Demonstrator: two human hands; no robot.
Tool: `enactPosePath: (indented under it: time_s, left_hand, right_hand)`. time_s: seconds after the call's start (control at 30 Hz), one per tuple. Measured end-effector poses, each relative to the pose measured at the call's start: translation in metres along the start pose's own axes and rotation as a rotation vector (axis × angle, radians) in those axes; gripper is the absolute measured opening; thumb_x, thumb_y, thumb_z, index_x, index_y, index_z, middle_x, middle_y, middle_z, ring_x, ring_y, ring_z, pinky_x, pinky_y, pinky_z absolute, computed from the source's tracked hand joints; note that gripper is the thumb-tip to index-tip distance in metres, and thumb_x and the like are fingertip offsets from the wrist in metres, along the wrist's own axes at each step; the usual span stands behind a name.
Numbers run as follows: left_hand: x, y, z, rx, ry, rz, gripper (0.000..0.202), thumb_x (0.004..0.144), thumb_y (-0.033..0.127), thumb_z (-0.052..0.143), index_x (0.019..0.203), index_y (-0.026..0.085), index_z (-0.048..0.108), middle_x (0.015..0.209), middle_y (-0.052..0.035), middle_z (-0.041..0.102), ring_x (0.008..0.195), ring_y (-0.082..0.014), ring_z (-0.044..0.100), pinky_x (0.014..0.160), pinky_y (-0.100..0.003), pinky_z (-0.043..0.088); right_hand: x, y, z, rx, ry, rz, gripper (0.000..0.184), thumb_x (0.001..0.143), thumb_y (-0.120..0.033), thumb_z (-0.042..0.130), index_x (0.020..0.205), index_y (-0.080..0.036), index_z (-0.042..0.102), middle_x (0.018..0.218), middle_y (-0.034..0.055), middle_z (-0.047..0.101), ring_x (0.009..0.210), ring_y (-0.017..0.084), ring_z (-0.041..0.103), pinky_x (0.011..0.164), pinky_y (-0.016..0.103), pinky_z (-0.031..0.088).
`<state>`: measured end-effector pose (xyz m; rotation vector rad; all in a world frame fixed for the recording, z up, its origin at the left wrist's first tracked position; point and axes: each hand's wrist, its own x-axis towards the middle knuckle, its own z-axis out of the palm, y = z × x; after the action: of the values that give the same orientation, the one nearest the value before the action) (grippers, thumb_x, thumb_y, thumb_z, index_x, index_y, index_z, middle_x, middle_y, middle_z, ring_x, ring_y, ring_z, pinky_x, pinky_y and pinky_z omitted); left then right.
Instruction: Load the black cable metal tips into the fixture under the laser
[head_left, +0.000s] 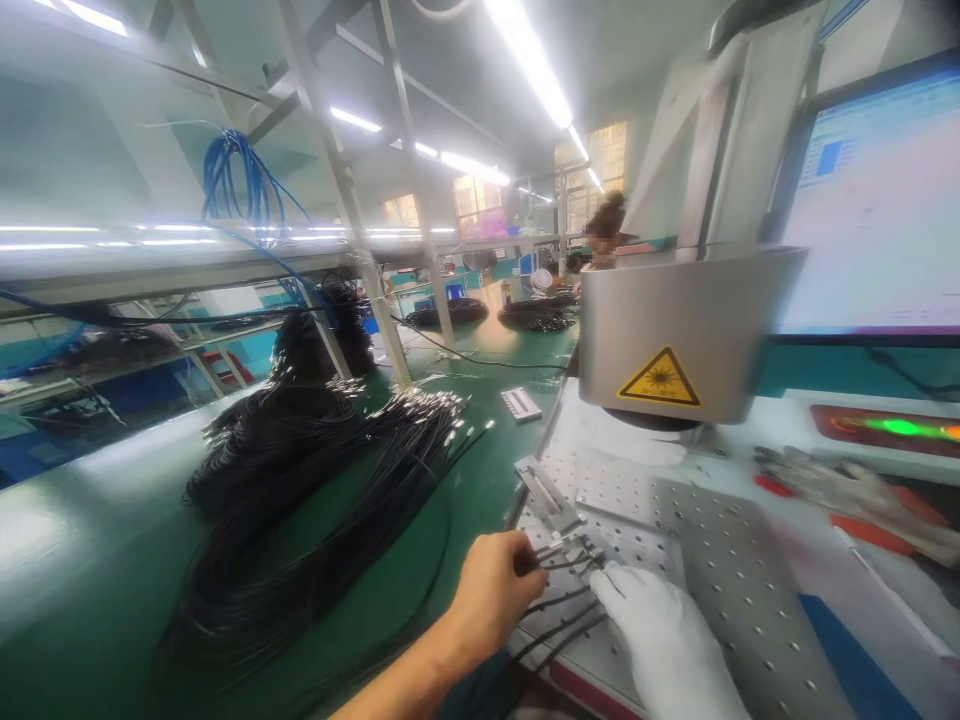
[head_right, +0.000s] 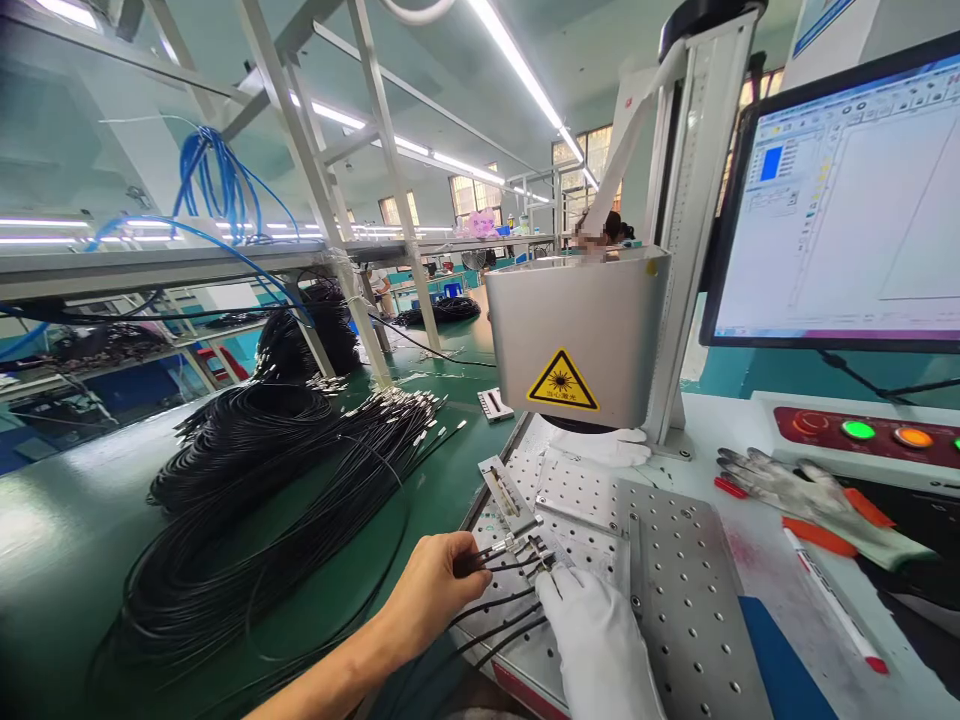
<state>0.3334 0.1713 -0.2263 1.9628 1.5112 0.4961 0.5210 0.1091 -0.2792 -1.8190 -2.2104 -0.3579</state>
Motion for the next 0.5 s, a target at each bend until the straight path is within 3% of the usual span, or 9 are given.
enactPosePath:
  time_s: [0.13,0.27,0.5]
  left_hand:
    - [-0.009,-0.001,0.006,0.251,0.017,0.058,0.008,0.073,0.020,0.055,0.065,0.020,0.053,0.070,0.0007,0.062,0.065,-0.0128,0.049,0.062,-0.027,0.028]
    - [-0.013,0.000,0.010,0.427,-0.024,0.125,0.012,0.077,0.017,0.047,0.069,0.020,0.055,0.082,-0.0035,0.069,0.074,-0.0165,0.059,0.063,-0.030,0.026]
    - [-0.007,0.007,0.002,0.440,-0.086,0.077,0.012,0.074,0.022,0.050,0.062,0.020,0.053,0.076,-0.0058,0.070,0.071,-0.0176,0.062,0.059,-0.031,0.024]
  right_hand:
    - [-0.001,-0.001,-0.002,-0.011,0.092,0.008,0.051,0.076,0.006,0.040,0.100,-0.024,0.073,0.107,0.0040,0.070,0.094,0.020,0.065,0.075,0.026,0.051]
    - [0.000,0.000,0.002,0.026,0.072,0.007,0.049,0.076,0.006,0.043,0.099,-0.024,0.073,0.106,0.0042,0.070,0.092,0.020,0.065,0.075,0.027,0.051]
    - [-0.002,0.002,0.004,0.015,-0.003,-0.010,0.055,0.073,0.005,0.046,0.113,-0.023,0.071,0.119,0.0051,0.066,0.101,0.020,0.063,0.084,0.027,0.052]
